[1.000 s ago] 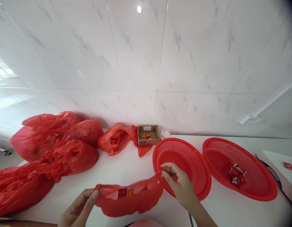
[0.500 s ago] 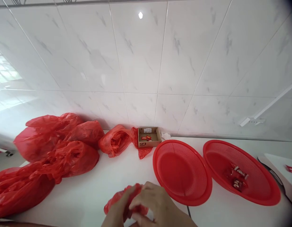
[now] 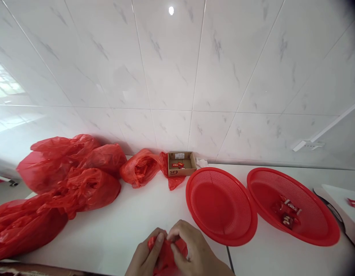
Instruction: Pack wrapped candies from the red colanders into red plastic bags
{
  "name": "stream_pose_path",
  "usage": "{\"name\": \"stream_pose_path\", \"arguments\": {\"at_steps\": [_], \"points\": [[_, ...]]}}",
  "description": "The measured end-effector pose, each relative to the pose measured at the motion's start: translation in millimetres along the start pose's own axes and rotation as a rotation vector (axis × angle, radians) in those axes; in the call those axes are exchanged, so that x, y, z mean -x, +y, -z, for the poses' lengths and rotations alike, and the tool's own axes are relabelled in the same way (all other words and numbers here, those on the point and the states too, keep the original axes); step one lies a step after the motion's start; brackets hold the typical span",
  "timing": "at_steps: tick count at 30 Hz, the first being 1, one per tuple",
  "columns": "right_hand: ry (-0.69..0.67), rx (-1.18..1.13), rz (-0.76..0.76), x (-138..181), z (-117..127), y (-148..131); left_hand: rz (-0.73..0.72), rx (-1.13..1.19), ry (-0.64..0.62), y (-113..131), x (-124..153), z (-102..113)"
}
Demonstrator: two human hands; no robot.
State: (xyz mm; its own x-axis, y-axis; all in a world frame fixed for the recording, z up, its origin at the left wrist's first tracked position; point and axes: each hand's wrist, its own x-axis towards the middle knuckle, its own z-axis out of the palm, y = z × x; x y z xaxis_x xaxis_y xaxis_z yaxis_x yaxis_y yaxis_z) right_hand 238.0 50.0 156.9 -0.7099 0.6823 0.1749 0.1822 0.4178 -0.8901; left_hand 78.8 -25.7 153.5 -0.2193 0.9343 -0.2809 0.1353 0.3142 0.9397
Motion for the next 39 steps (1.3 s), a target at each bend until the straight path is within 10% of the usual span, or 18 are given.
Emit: {"name": "stream_pose_path", "arguments": {"at_steps": [9, 19, 28, 39], "points": [[-0.038, -0.174, -0.076, -8.9, 3.1, 1.9, -0.176, -0.207, -0.158, -1.2, -4.9, 4.1], [-0.272, -0.535, -0.262, -14.0, -15.5, 33.6, -0.373, -0.422, 0.253, -16.5, -11.4, 0.9], [0.059, -0.351, -0.270, -31.8, -1.6, 42.9, -0.253, -0.463, 0.211, -28.3, -19.8, 9.2], [0.397, -0.368, -0.390, -73.7, 33.5, 131.7, -0.077, -0.422, 0.251, -51.3, 14.4, 48.1]]}}
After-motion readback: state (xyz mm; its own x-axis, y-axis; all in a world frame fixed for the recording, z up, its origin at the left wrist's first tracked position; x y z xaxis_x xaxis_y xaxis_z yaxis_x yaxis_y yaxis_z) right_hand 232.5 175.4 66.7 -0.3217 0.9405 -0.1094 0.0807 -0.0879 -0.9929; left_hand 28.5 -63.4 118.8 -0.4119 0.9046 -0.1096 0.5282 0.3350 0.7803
